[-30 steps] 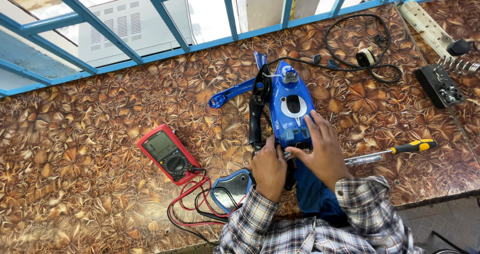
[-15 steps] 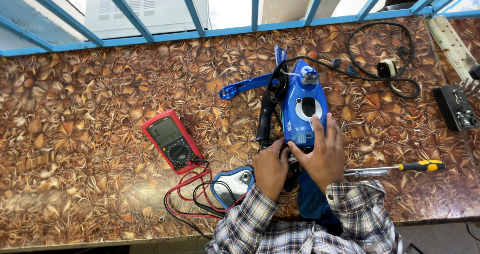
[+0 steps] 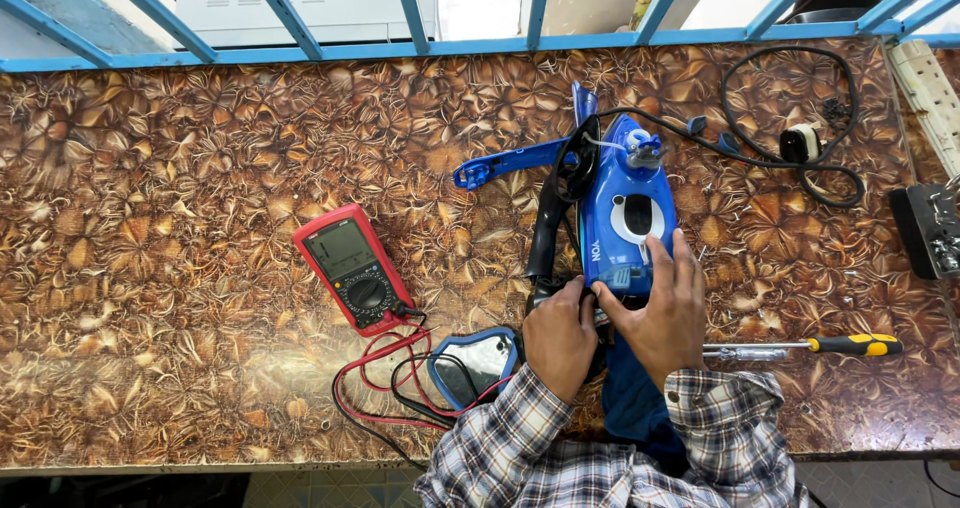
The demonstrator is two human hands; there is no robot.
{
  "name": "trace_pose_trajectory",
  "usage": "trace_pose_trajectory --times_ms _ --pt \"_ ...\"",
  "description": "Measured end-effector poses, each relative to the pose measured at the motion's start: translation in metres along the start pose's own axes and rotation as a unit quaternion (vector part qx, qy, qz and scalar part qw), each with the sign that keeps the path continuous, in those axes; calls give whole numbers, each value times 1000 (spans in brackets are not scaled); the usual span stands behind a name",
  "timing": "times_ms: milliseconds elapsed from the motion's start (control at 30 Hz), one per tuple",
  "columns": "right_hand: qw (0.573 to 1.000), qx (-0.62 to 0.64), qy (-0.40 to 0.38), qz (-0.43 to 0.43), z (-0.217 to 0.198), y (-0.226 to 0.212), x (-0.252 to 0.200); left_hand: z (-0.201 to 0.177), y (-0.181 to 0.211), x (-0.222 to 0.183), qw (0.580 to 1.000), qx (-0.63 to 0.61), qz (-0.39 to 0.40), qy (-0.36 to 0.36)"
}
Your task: The person disassembles a blue steam iron and tests its internal electrical components using a multimeter. They use a screwdriver to handle the internal wiring and heating plate after removing the iron's outer casing.
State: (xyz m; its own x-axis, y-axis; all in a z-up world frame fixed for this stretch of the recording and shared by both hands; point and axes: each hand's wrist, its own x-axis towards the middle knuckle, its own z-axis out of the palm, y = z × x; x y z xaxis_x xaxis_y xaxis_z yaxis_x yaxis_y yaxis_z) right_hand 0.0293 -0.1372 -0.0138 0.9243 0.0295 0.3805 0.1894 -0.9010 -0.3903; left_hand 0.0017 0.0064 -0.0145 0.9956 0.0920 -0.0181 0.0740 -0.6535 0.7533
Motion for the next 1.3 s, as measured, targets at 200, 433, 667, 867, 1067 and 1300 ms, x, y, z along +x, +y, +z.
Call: trace_pose_trajectory --times_ms 200,433,667,867,1067,1300 --pt "1000 14 -13 22 -4 -5 0 11 -10 -2 1000 5 14 12" --pt "998 25 -64 5 -19 0 0 8 -8 -3 1000 5 20 5" --pt "976 158 -139 51 -38 30 -18 10 -12 -3 1000 -7 22 -15" --pt "981 172 -80 25 -19 53 -37 6 -10 -3 999 14 33 -37" --pt "991 119 -43 -37 -11 57 -40 17 -19 -3 996 57 55 -52" --pt "992 86 -18 -91 -17 55 -37 -15 15 -10 990 60 121 -26"
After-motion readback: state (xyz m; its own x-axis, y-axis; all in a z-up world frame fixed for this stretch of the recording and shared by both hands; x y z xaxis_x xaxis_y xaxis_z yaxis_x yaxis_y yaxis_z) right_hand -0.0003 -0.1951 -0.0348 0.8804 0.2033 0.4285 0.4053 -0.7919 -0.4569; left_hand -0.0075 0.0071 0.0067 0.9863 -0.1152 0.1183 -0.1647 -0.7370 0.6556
